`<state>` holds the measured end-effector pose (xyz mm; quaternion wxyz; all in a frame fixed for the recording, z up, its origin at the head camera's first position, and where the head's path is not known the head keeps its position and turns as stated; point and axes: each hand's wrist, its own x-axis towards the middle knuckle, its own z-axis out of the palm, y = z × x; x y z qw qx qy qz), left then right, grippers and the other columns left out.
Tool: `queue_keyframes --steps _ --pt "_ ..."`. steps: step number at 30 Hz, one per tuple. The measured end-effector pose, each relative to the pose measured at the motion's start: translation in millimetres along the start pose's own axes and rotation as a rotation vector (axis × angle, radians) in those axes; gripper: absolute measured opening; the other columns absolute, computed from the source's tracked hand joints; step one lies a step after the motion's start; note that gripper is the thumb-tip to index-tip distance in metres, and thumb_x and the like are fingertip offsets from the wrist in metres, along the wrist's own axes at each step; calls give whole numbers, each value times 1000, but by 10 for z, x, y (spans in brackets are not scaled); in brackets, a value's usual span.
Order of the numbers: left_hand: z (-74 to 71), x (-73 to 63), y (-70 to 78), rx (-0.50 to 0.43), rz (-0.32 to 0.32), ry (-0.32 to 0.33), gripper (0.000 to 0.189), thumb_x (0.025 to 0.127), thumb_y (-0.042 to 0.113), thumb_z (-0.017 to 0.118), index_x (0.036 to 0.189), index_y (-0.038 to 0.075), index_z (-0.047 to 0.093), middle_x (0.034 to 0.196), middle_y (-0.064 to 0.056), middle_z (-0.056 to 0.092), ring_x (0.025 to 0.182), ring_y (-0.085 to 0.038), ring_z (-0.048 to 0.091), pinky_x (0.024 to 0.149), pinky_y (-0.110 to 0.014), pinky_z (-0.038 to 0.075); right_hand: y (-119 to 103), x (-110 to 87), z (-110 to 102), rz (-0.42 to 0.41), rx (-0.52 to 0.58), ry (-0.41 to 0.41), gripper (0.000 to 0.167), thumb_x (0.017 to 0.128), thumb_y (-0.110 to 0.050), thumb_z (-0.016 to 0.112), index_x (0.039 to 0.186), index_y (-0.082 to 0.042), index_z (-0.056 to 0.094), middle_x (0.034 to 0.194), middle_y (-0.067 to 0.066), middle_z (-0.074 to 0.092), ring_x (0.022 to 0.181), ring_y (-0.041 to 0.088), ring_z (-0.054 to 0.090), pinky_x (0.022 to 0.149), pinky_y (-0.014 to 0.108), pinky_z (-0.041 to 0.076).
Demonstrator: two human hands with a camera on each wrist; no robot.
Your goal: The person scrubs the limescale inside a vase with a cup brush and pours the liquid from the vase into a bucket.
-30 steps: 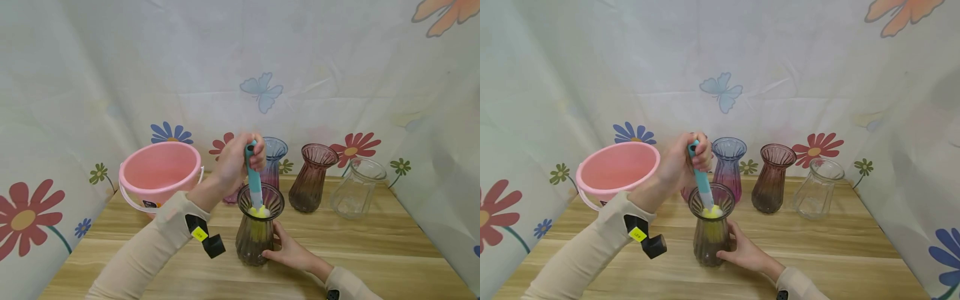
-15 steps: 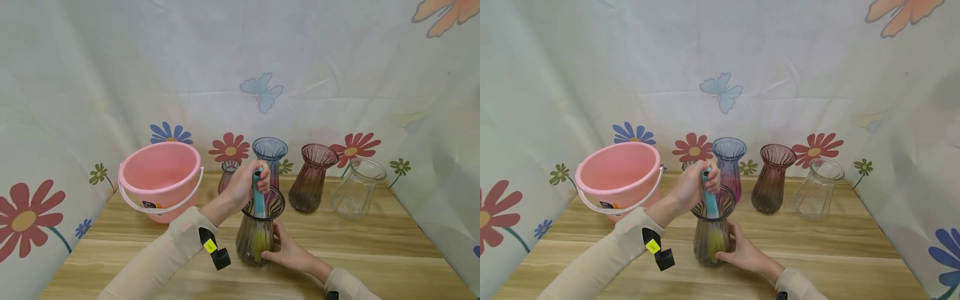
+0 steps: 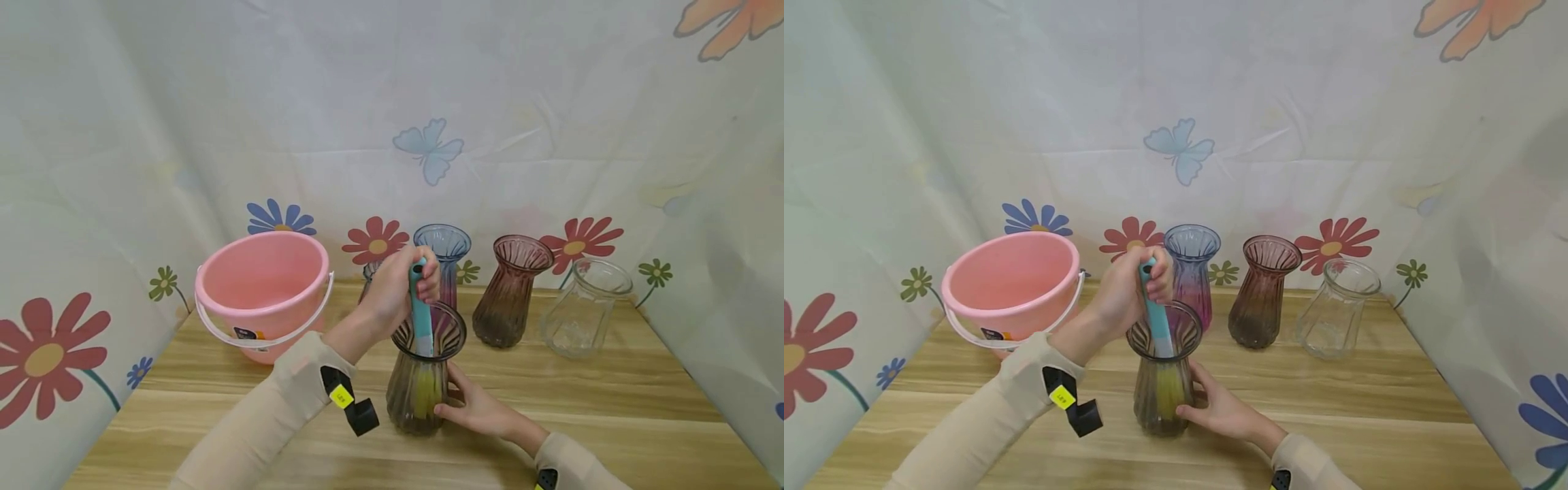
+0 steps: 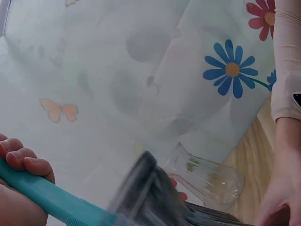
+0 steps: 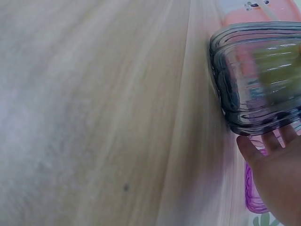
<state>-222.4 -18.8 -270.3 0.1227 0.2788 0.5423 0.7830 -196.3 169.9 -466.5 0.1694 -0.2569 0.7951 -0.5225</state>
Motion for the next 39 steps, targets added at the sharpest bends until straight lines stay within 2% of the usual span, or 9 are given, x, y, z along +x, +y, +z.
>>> queue_keyframes --steps 7,10,12,17,24,28,34,37,39 --pt "95 108 461 -11 65 28 30 92 14 25 64 9 35 54 1 28 49 -15 25 52 -27 25 39 20 26 2 12 21 82 87 -22 62 148 -14 7 150 19 14 126 41 39 94 38 43" --pt "125 117 567 -1 77 23 30 91 14 24 64 9 35 54 0 27 49 -16 25 52 -27 25 44 30 34 4 25 25 82 86 -22 63 147 -14 9 148 19 19 126 41 38 93 38 43" --pt "139 110 579 0 76 20 30 91 14 24 64 9 34 55 0 27 50 -16 25 53 -27 25 37 32 38 7 34 25 83 86 -21 64 147 -14 8 147 19 21 126 41 38 94 39 43" --pt "137 95 454 -18 51 6 29 91 14 24 64 8 34 55 1 27 49 -15 25 52 -27 24 0 28 38 23 58 22 87 85 -21 64 147 -15 3 143 21 27 127 43 36 96 45 42" --pt "51 46 10 27 -64 -41 30 93 16 23 67 6 35 56 0 30 50 -17 27 52 -26 28 14 64 43 -18 50 46 88 83 -18 67 146 -14 5 139 20 31 129 40 33 98 48 39" --pt "19 0 -158 31 -101 -56 30 94 17 24 69 6 35 57 0 32 50 -16 29 52 -24 31 22 57 52 -33 29 50 86 83 -19 67 145 -13 6 140 21 30 130 39 31 101 51 33" --pt "5 -15 -213 32 -83 -57 30 95 19 25 69 7 35 58 0 32 51 -16 29 53 -24 31 -1 20 4 -13 23 -31 85 89 -22 60 147 -11 -1 148 22 17 132 42 27 102 51 33" --pt "-6 -16 -219 18 -83 -45 31 95 19 24 69 7 35 58 1 31 51 -17 28 53 -25 30 -1 12 -40 7 29 -77 80 91 -23 56 147 -9 2 151 20 10 133 43 25 101 50 34" --pt "-12 -20 -221 5 -77 -37 31 95 19 24 69 7 35 58 1 31 51 -17 27 53 -25 29 9 10 -57 12 28 -85 78 91 -22 56 147 -8 4 151 20 10 132 43 26 101 50 34"
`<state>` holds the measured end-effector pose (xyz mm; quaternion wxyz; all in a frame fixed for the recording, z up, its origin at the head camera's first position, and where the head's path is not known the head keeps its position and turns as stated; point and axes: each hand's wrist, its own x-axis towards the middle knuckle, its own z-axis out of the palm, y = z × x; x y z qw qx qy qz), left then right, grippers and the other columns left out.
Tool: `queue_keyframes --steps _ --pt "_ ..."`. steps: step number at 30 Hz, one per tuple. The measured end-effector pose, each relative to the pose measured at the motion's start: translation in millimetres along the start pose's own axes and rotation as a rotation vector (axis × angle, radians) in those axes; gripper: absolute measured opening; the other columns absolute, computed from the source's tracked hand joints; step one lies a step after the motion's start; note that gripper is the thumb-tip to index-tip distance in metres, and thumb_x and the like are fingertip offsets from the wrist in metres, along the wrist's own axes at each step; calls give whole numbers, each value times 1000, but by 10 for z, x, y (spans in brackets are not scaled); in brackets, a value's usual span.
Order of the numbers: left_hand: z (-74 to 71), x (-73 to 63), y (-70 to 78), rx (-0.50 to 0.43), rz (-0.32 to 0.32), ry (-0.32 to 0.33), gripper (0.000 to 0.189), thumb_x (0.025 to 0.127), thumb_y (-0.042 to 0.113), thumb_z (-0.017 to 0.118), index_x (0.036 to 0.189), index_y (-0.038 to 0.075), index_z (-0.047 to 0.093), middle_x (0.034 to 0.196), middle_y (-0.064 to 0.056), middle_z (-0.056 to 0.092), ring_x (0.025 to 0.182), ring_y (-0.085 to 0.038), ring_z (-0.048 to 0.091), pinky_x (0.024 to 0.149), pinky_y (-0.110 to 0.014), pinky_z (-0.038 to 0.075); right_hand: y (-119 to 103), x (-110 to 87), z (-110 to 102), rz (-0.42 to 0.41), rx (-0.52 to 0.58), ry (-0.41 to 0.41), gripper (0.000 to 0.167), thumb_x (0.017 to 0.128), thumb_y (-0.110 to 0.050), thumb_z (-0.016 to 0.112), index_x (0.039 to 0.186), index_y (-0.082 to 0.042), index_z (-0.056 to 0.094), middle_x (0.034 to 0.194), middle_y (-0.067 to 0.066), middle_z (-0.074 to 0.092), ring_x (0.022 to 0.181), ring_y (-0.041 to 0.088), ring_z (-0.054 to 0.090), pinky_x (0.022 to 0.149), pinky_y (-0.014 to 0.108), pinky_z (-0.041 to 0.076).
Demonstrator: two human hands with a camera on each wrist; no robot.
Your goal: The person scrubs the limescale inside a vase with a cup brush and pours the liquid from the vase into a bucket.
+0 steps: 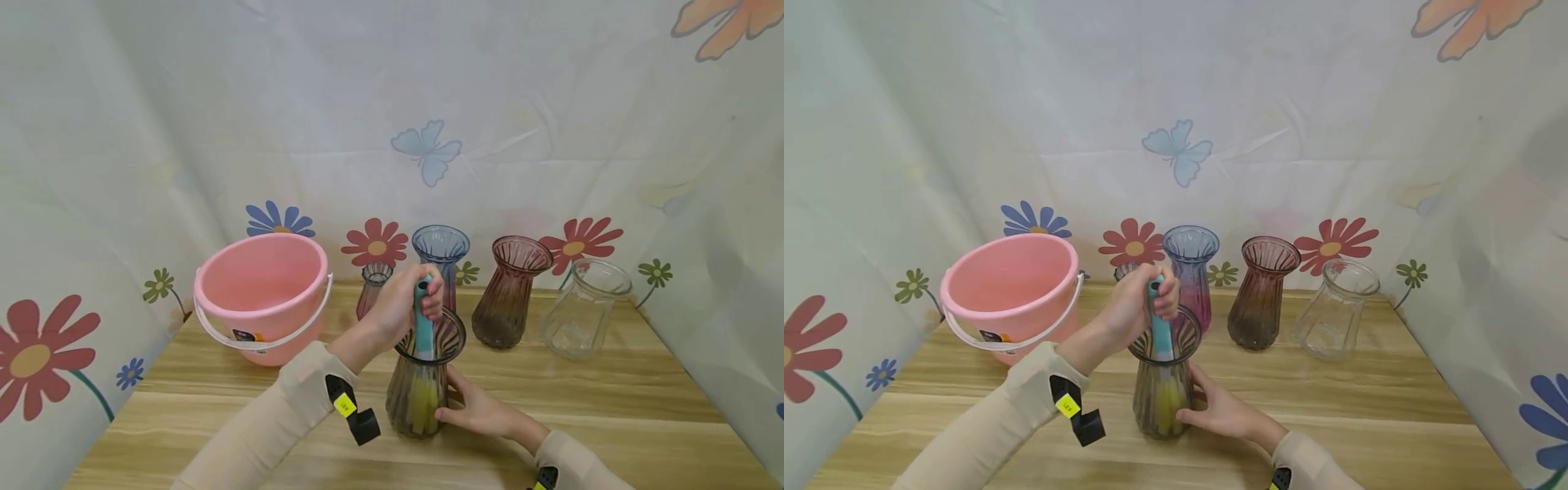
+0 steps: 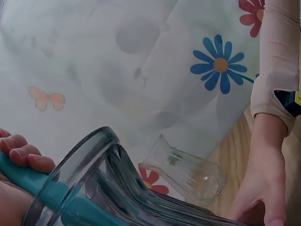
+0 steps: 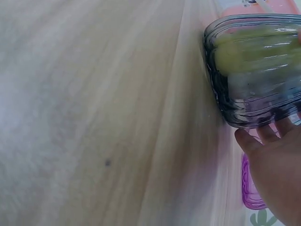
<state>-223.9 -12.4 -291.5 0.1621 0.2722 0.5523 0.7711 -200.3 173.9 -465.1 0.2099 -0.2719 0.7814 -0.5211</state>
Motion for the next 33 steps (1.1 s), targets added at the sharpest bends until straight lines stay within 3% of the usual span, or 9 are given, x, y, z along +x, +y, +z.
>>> queue_keyframes --steps 7,15,19,28,33 --pt "23 -31 99 -7 21 9 30 94 18 23 69 8 36 58 0 31 52 -17 27 54 -26 29 54 -6 23 -26 -17 36 81 88 -22 60 147 -6 6 149 21 16 130 42 31 99 45 38" --pt "175 31 642 19 109 -7 29 92 16 25 66 7 35 56 0 28 50 -17 24 52 -27 25 44 -10 62 -1 -17 88 84 86 -24 63 147 -9 7 148 20 22 130 42 31 101 48 34" --pt "219 30 801 22 139 -17 28 91 16 26 67 7 35 57 -1 27 50 -17 24 53 -27 25 19 -20 82 0 5 93 84 86 -23 64 146 -7 7 144 24 26 130 45 29 102 52 33" --pt "231 -10 723 1 160 -35 27 90 13 24 66 6 34 56 -1 28 50 -16 25 52 -26 25 0 -24 113 -13 25 102 84 85 -21 65 145 -10 7 142 23 29 131 44 28 102 51 32" --pt "180 -1 491 8 82 -12 28 91 14 25 67 7 35 56 0 30 50 -16 26 52 -26 26 -21 -10 117 -41 -13 115 88 85 -21 65 147 -11 4 142 22 28 130 43 30 100 49 36"
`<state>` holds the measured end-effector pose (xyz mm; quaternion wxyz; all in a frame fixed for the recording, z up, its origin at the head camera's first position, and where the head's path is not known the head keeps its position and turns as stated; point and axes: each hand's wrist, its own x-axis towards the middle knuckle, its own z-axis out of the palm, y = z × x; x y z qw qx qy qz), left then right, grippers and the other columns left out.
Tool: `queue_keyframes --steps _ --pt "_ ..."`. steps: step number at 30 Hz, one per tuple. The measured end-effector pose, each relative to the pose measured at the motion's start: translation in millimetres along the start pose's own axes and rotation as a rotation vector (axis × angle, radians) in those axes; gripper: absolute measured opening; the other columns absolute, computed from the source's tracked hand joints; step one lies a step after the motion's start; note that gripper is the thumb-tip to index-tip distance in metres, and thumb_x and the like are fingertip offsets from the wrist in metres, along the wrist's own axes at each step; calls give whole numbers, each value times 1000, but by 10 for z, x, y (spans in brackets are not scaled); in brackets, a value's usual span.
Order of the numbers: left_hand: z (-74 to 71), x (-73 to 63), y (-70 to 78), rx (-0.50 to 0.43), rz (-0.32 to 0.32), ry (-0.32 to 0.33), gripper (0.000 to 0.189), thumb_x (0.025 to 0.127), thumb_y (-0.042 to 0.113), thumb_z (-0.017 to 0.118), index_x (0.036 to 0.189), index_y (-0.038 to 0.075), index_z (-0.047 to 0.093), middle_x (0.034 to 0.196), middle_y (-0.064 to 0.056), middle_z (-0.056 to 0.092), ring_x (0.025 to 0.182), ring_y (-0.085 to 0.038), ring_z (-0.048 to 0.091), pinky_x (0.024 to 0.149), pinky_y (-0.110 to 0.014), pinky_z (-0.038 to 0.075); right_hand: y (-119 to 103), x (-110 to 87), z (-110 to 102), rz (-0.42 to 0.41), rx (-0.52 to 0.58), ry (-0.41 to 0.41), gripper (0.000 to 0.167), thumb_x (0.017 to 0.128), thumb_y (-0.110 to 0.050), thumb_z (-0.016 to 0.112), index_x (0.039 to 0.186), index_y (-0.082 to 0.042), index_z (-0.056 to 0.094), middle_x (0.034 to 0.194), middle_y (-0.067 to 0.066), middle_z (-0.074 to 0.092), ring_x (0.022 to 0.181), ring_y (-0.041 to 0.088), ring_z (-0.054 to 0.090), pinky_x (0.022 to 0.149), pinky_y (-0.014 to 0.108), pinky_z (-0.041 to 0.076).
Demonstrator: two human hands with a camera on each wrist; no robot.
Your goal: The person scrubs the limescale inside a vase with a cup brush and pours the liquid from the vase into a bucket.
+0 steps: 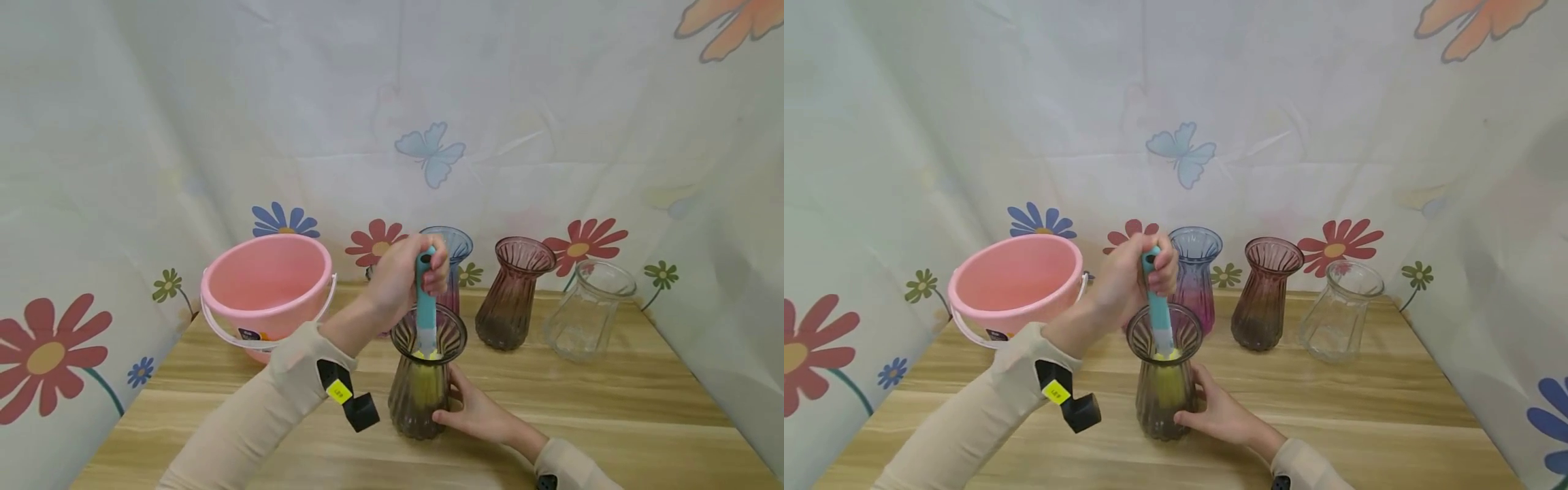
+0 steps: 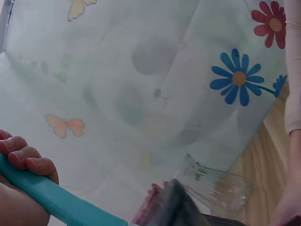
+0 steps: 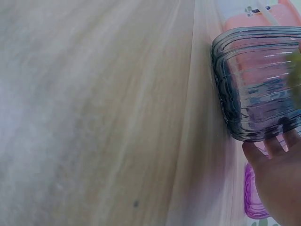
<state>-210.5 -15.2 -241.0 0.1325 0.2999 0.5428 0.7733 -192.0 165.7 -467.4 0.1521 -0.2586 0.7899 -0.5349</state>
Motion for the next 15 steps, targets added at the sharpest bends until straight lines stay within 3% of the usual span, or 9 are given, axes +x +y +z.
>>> queue_keyframes --steps 7,11,15 --pt "-91 -32 -396 2 -96 1 31 94 19 25 68 7 36 56 0 32 49 -16 29 52 -25 30 -18 9 11 20 12 20 90 83 -21 67 147 -10 4 145 23 24 129 46 30 97 49 39" --pt "-114 -40 -487 -5 -115 -11 30 94 18 25 69 7 36 57 0 32 50 -15 30 53 -24 32 -13 5 18 40 21 13 91 83 -21 67 146 -9 2 143 24 26 129 46 29 97 50 39" --pt "-133 -50 -496 4 -98 12 30 94 19 26 69 7 36 57 0 32 50 -15 30 53 -25 31 -23 -4 -9 45 9 -32 90 87 -23 62 147 -10 -4 147 25 17 131 46 26 99 52 36"
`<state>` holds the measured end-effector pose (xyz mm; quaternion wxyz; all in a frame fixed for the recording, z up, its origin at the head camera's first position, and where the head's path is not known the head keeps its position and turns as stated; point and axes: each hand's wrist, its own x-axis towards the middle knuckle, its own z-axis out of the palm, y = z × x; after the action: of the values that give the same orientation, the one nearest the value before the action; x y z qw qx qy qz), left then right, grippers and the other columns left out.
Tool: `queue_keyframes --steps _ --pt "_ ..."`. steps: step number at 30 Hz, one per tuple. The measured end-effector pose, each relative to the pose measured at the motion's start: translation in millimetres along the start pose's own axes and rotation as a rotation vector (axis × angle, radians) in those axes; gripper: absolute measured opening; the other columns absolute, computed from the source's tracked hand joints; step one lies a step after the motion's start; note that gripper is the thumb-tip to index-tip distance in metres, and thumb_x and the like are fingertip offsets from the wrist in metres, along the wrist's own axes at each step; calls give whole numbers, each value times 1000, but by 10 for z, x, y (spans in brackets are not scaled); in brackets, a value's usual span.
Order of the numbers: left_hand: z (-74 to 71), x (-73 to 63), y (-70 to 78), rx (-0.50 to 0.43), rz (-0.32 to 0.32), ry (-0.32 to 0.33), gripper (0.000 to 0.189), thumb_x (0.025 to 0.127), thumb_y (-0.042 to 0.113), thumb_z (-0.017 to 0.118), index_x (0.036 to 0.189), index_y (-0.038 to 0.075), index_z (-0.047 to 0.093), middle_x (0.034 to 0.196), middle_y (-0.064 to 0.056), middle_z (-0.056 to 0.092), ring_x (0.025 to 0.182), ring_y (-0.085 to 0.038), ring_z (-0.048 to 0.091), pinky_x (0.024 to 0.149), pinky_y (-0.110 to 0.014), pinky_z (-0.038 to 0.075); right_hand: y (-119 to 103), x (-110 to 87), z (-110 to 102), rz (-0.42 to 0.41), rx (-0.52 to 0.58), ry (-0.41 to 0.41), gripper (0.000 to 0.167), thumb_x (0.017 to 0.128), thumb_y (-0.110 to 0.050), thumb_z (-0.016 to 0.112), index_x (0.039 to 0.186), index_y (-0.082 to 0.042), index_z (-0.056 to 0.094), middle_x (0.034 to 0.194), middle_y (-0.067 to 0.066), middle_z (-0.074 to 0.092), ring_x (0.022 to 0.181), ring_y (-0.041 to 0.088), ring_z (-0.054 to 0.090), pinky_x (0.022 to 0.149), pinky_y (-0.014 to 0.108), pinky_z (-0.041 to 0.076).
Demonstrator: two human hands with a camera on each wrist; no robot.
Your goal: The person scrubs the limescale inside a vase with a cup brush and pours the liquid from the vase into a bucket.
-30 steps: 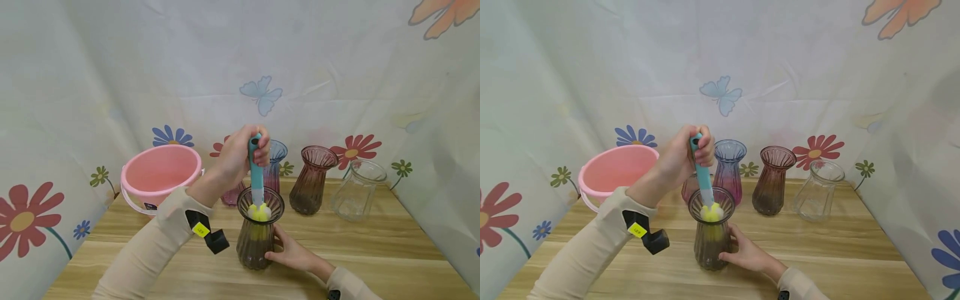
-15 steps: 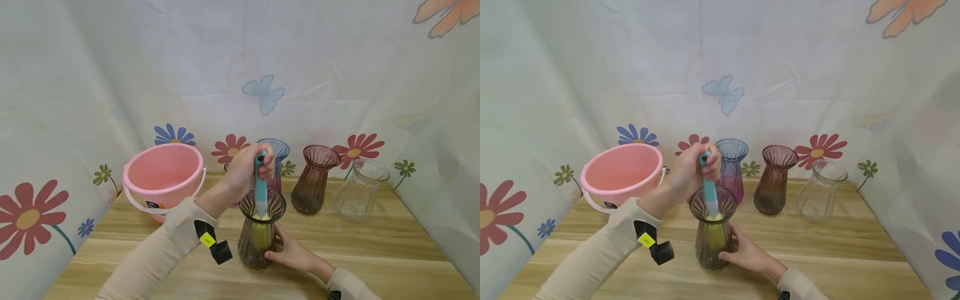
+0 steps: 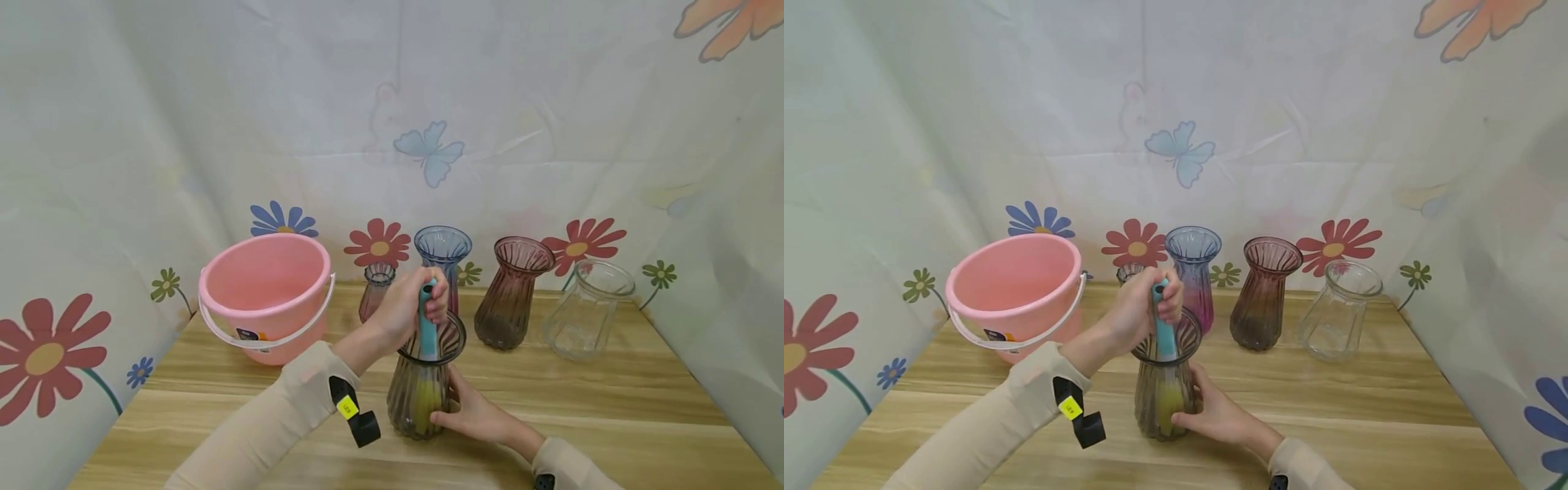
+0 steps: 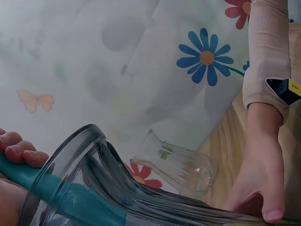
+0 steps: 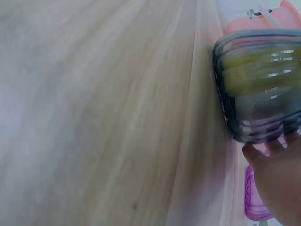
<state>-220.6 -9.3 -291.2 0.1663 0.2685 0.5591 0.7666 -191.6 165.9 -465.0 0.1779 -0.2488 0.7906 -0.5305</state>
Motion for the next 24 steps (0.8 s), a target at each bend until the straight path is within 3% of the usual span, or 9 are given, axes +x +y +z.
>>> queue_keyframes --steps 4,11,19,24 --pt "-23 -17 13 -12 15 20 30 95 19 25 69 8 35 57 0 32 50 -16 29 53 -25 31 -20 -11 -44 -11 -2 -43 84 90 -23 58 147 -9 -2 151 22 9 132 45 26 101 52 33" --pt "-8 -32 122 -18 33 12 30 94 18 25 68 8 36 57 1 31 50 -16 27 52 -25 29 -30 -10 -28 9 3 -23 85 87 -23 62 147 -8 4 149 23 16 130 45 29 99 49 38" --pt "110 -14 565 2 110 26 30 93 15 26 67 7 36 56 0 29 50 -16 26 51 -27 26 -14 -1 17 0 0 36 86 82 -23 69 145 -11 11 138 19 33 130 44 30 99 51 37" --pt "186 9 805 7 145 27 29 93 16 28 66 7 36 56 -1 28 49 -16 25 52 -27 26 9 13 36 -22 16 41 82 81 -23 69 141 -9 16 138 20 34 132 42 28 101 50 34"
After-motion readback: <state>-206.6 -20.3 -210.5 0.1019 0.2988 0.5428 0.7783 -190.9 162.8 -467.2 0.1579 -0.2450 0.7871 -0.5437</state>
